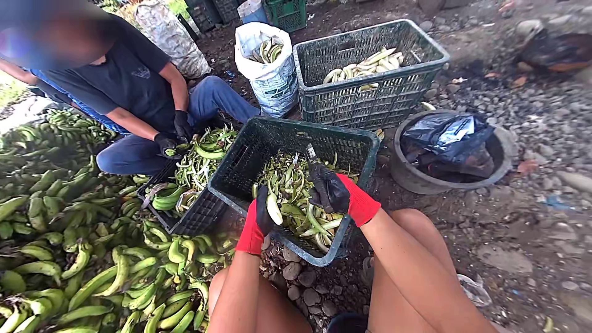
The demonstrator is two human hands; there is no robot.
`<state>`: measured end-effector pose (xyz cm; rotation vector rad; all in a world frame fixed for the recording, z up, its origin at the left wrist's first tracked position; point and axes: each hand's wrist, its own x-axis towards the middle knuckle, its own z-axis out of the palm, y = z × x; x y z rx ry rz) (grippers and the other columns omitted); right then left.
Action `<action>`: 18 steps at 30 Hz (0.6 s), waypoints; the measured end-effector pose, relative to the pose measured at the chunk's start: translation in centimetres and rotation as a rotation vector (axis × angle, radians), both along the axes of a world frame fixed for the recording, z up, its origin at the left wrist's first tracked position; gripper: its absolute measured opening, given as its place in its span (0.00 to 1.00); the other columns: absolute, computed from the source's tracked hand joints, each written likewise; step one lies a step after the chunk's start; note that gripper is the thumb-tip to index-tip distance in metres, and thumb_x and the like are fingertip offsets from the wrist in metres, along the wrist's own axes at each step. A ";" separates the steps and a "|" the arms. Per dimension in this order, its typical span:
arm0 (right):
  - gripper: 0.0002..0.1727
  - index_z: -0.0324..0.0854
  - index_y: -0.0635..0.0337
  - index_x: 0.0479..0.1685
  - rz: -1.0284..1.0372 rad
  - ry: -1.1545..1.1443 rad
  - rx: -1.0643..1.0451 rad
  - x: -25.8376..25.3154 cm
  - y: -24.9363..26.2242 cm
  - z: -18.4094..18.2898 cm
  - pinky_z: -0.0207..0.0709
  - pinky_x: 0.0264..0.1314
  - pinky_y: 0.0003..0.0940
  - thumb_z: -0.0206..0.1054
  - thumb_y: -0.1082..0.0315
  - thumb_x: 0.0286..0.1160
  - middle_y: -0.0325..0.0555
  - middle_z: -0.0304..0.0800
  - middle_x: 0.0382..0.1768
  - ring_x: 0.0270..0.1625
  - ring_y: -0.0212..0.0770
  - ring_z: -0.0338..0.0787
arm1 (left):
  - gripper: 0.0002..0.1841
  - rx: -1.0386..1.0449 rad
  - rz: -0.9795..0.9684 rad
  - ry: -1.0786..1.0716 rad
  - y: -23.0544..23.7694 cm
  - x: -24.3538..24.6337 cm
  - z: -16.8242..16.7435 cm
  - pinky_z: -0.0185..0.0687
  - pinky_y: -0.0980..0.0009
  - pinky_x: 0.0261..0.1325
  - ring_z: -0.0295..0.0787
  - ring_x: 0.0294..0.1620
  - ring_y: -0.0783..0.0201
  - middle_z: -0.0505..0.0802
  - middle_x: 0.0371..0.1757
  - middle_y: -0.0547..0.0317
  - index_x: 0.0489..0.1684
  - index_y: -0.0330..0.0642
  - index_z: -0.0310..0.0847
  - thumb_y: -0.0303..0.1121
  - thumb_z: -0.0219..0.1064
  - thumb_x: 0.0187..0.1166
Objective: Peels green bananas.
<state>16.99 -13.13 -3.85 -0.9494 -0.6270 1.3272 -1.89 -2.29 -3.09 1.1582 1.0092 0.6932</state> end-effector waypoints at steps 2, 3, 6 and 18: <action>0.19 0.69 0.51 0.53 -0.007 0.017 0.007 -0.8 -0.2 -1.2 0.73 0.21 0.25 0.37 0.50 0.97 0.31 0.68 0.16 0.15 0.30 0.71 | 0.19 -0.043 -0.098 0.040 1.8 1.3 1.5 0.85 0.71 0.29 0.85 0.25 0.68 0.86 0.28 0.58 0.51 0.40 0.74 0.40 0.38 0.96; 0.19 0.69 0.53 0.58 -0.008 0.015 0.021 -0.7 0.1 -1.5 0.74 0.22 0.26 0.38 0.51 0.97 0.31 0.70 0.17 0.16 0.30 0.73 | 0.20 0.016 -0.165 0.061 3.1 3.1 4.2 0.80 0.75 0.23 0.81 0.19 0.71 0.84 0.22 0.63 0.41 0.44 0.74 0.41 0.37 0.95; 0.21 0.67 0.53 0.67 -0.050 0.142 0.064 0.0 0.5 -1.5 0.78 0.24 0.28 0.39 0.50 0.97 0.33 0.75 0.19 0.18 0.31 0.77 | 0.22 0.290 -0.337 -0.029 4.7 10.5 16.8 0.80 0.75 0.23 0.80 0.19 0.73 0.85 0.22 0.68 0.44 0.52 0.76 0.49 0.35 0.93; 0.18 0.66 0.56 0.72 -0.065 0.205 0.238 -1.2 0.8 -2.2 0.80 0.26 0.23 0.45 0.59 0.94 0.31 0.81 0.24 0.20 0.28 0.81 | 0.35 0.667 -1.232 1.441 3.9 5.3 1.2 0.55 0.26 0.80 0.52 0.90 0.29 0.59 0.93 0.41 0.90 0.52 0.63 0.38 0.69 0.80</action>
